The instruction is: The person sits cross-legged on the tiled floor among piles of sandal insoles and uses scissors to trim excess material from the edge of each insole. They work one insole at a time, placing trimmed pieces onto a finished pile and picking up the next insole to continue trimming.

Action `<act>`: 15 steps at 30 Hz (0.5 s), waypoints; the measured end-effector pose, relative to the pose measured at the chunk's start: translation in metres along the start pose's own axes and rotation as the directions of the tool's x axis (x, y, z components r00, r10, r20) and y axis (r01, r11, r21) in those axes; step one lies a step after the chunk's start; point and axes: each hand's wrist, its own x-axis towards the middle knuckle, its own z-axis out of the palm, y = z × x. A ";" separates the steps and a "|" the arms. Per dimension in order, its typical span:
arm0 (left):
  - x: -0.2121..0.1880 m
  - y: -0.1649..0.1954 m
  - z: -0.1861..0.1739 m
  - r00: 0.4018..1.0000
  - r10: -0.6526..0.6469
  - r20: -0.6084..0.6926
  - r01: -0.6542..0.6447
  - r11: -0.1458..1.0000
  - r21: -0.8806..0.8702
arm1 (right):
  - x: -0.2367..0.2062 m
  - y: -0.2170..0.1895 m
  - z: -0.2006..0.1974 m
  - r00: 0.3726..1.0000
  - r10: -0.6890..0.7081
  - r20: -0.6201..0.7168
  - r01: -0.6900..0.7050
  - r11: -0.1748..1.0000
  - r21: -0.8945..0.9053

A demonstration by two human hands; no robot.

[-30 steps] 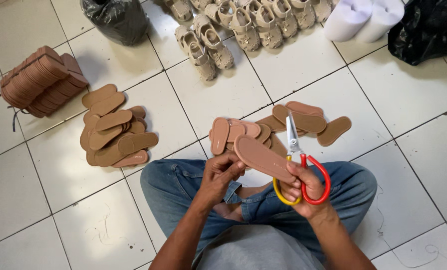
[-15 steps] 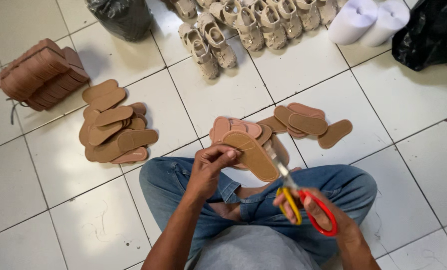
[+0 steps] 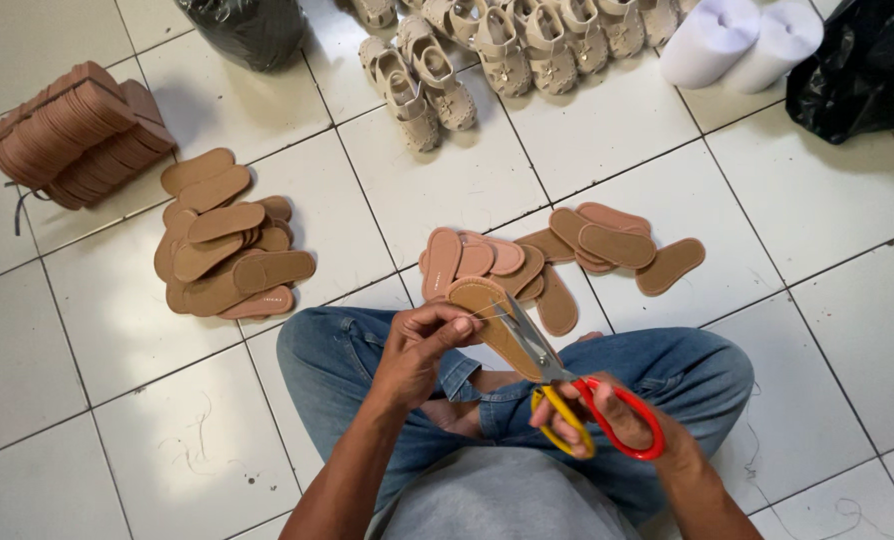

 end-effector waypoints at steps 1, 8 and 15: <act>0.000 0.000 -0.002 1.000 0.001 -0.010 -0.001 1.000 0.004 | -0.005 0.008 -0.009 0.999 0.005 -0.052 -0.004 1.000 0.020; 0.014 0.003 -0.013 0.987 0.087 -0.135 -0.080 0.995 0.059 | -0.008 -0.015 -0.043 0.770 -0.196 -0.607 0.096 0.976 -0.193; 0.045 -0.025 -0.016 0.979 -0.045 -0.200 0.050 0.999 0.017 | 0.071 -0.017 0.019 0.706 -0.278 -0.651 -0.102 0.870 -0.482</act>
